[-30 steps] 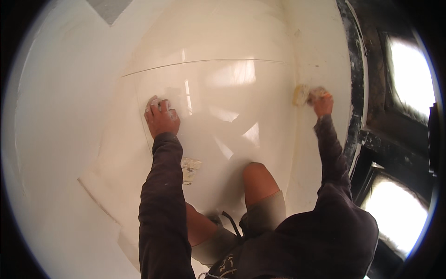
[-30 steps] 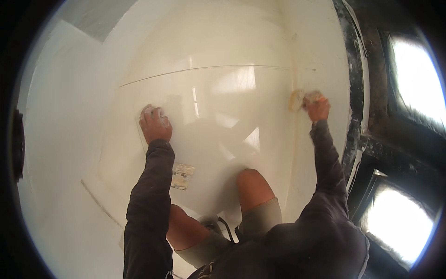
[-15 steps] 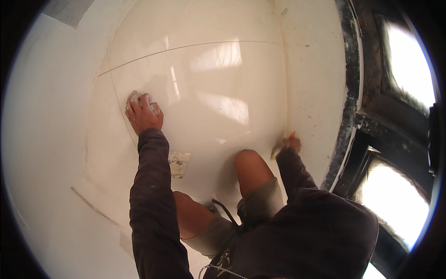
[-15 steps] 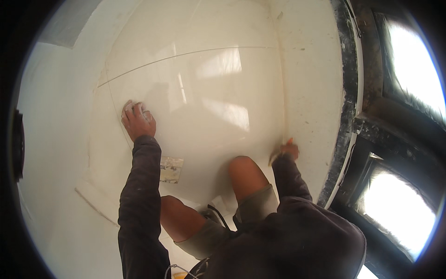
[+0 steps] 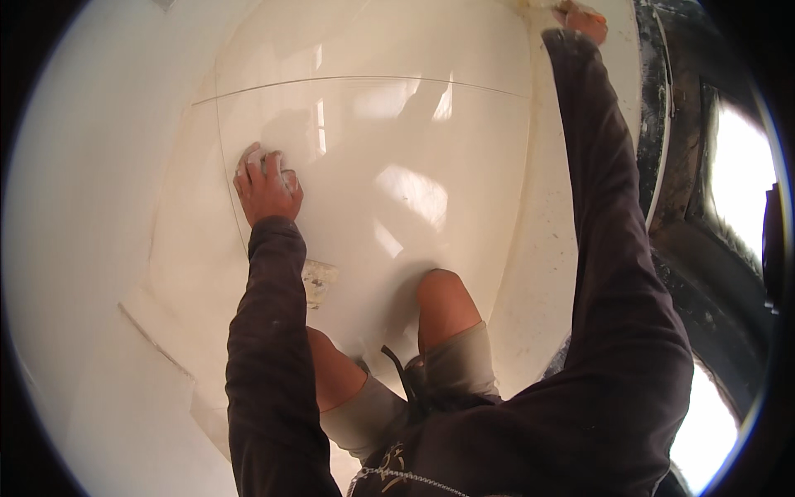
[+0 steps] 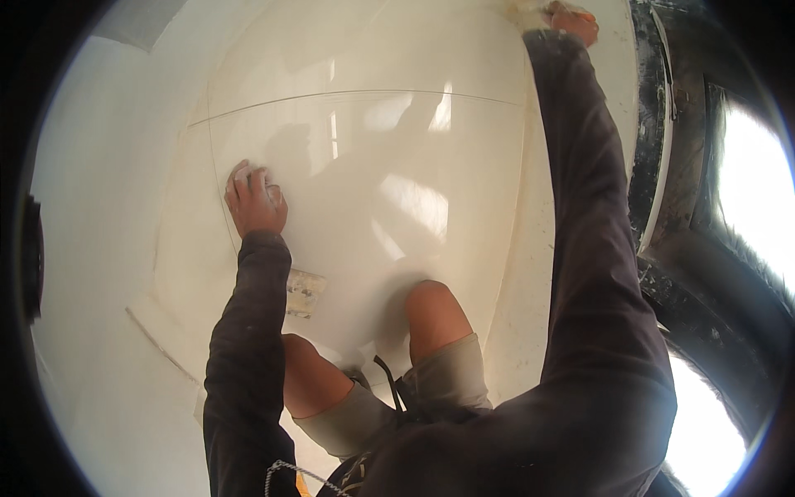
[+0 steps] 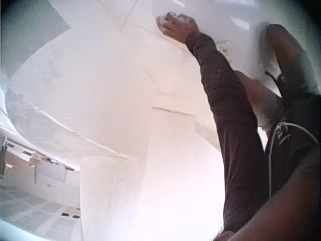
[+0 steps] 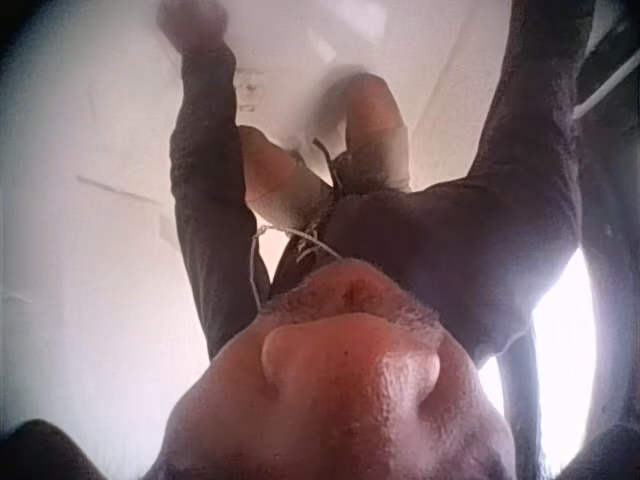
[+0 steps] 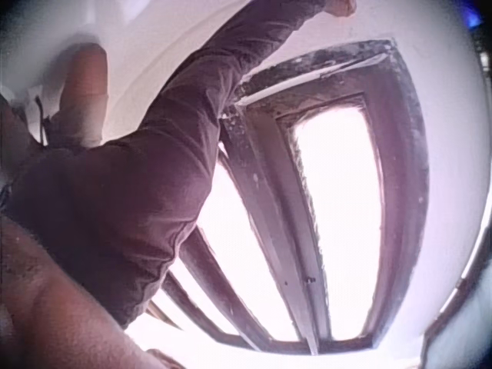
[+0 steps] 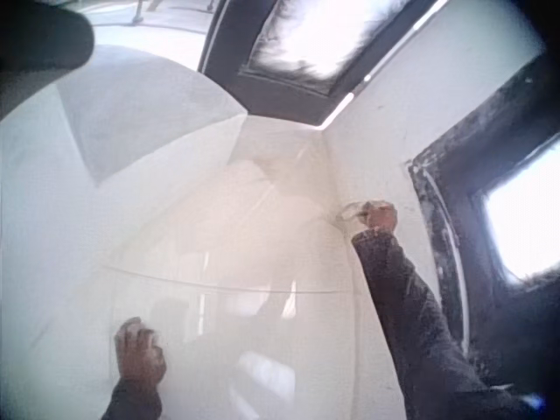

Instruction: The person applies grout to the joints between white floor tiles using a grout float and a bucket of grout. They spread the material into the seams and then wipe the surface with a brush to remove excess grout.

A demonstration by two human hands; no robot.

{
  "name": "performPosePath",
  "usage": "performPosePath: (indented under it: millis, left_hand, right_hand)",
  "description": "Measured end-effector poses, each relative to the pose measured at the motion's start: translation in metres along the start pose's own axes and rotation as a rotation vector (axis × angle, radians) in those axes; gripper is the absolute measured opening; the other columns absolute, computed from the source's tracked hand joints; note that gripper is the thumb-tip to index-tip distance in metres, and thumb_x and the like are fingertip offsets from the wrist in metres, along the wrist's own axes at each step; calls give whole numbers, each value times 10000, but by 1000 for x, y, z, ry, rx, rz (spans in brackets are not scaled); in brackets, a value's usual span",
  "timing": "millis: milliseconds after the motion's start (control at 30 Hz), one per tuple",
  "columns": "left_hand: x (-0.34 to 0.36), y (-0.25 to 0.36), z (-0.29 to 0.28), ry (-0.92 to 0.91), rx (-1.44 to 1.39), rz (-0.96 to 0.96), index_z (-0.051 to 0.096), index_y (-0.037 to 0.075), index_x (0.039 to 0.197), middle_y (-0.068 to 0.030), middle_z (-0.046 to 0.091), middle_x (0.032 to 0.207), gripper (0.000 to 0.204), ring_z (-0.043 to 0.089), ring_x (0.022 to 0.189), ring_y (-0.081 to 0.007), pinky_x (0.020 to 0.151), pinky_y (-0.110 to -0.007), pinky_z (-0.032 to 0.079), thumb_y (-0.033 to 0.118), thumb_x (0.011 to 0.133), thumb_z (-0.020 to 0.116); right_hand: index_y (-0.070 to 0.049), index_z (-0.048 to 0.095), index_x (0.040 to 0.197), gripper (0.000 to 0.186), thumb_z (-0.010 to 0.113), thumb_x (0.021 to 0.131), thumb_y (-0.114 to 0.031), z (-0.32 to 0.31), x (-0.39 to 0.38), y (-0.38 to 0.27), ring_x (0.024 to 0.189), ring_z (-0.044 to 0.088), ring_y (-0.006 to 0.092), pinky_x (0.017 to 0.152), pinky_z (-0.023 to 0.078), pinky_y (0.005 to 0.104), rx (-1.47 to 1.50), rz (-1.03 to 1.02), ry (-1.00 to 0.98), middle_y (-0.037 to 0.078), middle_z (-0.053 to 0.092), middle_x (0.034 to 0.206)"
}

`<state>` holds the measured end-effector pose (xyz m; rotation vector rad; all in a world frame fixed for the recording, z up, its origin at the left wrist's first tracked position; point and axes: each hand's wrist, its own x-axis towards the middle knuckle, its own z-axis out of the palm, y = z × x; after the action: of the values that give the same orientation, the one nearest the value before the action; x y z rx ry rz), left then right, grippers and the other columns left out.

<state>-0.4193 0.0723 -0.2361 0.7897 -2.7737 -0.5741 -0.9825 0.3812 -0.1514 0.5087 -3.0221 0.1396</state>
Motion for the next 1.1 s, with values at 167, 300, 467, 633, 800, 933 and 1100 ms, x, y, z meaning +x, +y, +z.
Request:
performPosePath:
  millis: [167,300,467,633,800,933,1100]
  left_hand:
    - [-1,2,1,28,-7,5,576,95,967,-102,479,1165,260,406,1187,-297,970,-436,340,86,707,575]
    - [-2,3,0,8,16,-10,577,105,965,-89,481,1162,250,409,1182,-288,976,-436,334,105,715,573]
    - [-4,2,3,9,16,-10,575,111,965,-88,482,1159,247,404,1188,-287,975,-436,334,106,718,572]
    - [-4,2,5,13,32,-17,574,114,963,-89,480,1174,250,398,1198,-284,962,-431,347,100,713,578]
    - [-3,3,4,7,10,-14,577,113,963,-90,476,1193,248,394,1203,-278,964,-422,349,98,715,582]
    - [-3,5,3,21,21,-21,575,109,964,-90,484,1178,249,413,1185,-281,967,-425,350,96,715,583]
    - [-4,5,5,45,13,8,576,107,961,-92,485,1173,247,414,1183,-285,973,-421,348,96,714,584]
  right_hand:
    - [-41,666,869,276,606,804,-302,-36,-199,40,718,649,193,650,522,362,600,56,-408,96,674,804]
    - [-2,664,867,110,674,767,-48,-56,-384,-44,843,642,216,784,514,353,825,-151,-949,114,668,890]
    - [-33,658,990,228,617,847,-206,-36,-327,-133,918,647,220,814,487,287,631,-781,-915,125,662,1022]
    - [-7,669,899,302,710,752,-268,-46,-146,-31,705,665,245,653,519,355,-80,97,282,152,680,769]
    - [-37,672,713,315,738,706,-346,-41,-170,39,583,641,128,630,512,289,-352,411,-65,23,690,705]
    - [83,606,867,578,806,633,-405,2,-208,4,736,660,286,728,532,363,-149,693,202,186,649,909]
    - [96,586,913,523,780,666,-322,0,-209,-29,790,649,269,728,532,337,857,798,248,173,628,911]
